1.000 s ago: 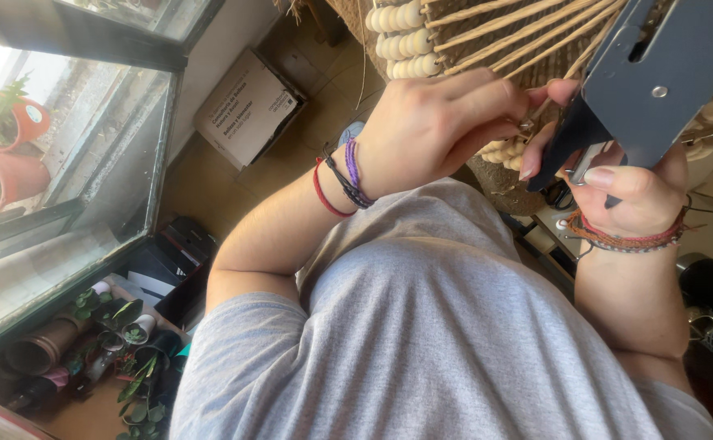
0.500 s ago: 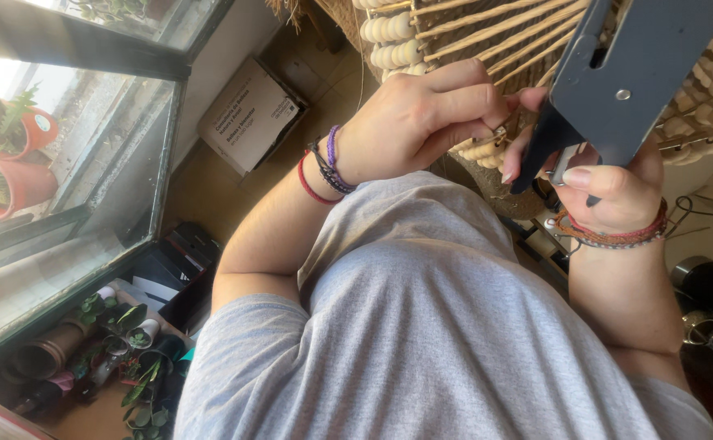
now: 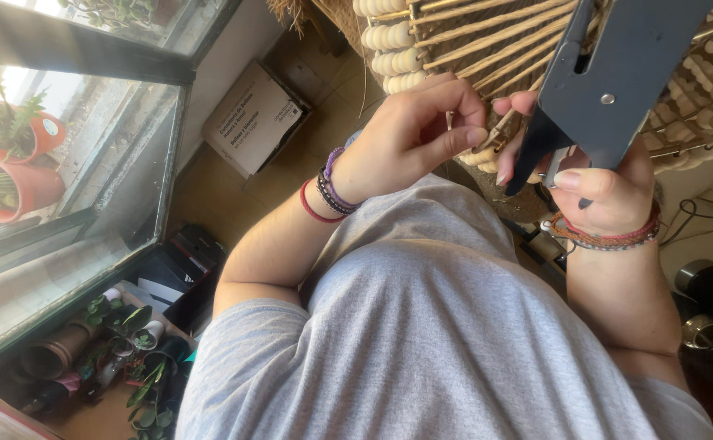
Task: The person uses pliers to adjust a metal ring on a woven lampshade, then uses a staple gun to secure a cord to the shade's frame. The person works on the lampshade while standing in a room with a window and potted plants.
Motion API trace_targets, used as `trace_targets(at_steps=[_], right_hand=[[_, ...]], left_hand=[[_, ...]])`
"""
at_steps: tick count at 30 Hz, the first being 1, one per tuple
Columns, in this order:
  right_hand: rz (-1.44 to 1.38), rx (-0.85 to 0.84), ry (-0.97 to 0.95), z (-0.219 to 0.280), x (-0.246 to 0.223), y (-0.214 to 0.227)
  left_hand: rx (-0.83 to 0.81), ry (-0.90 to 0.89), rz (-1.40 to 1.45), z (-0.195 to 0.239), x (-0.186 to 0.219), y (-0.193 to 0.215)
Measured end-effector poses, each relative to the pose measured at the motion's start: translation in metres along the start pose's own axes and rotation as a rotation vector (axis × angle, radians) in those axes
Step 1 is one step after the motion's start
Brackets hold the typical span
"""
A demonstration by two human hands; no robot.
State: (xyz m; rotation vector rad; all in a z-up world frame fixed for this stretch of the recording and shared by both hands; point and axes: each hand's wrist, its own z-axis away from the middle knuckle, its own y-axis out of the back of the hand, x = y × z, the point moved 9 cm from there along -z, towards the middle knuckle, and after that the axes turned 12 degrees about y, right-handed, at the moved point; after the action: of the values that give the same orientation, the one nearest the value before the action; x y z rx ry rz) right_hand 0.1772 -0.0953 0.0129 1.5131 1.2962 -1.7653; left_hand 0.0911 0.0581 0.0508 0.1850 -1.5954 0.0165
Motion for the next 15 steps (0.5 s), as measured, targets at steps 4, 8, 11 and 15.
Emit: trace_targets(at_steps=[4, 8, 11, 15], right_hand=[[-0.057, 0.008, 0.012, 0.004, 0.005, 0.005], [-0.124, -0.010, 0.070, 0.008, 0.007, 0.010], [-0.177, 0.011, 0.040, 0.008, 0.008, 0.012], [-0.164, 0.007, 0.027, 0.007, 0.005, 0.010]], left_hand=[[-0.054, 0.015, 0.058, -0.003, -0.009, -0.007], [-0.087, -0.136, 0.141, -0.007, -0.005, -0.007], [-0.056, -0.308, 0.057, -0.006, 0.008, -0.005], [-0.141, -0.383, 0.132, -0.013, 0.007, -0.011]])
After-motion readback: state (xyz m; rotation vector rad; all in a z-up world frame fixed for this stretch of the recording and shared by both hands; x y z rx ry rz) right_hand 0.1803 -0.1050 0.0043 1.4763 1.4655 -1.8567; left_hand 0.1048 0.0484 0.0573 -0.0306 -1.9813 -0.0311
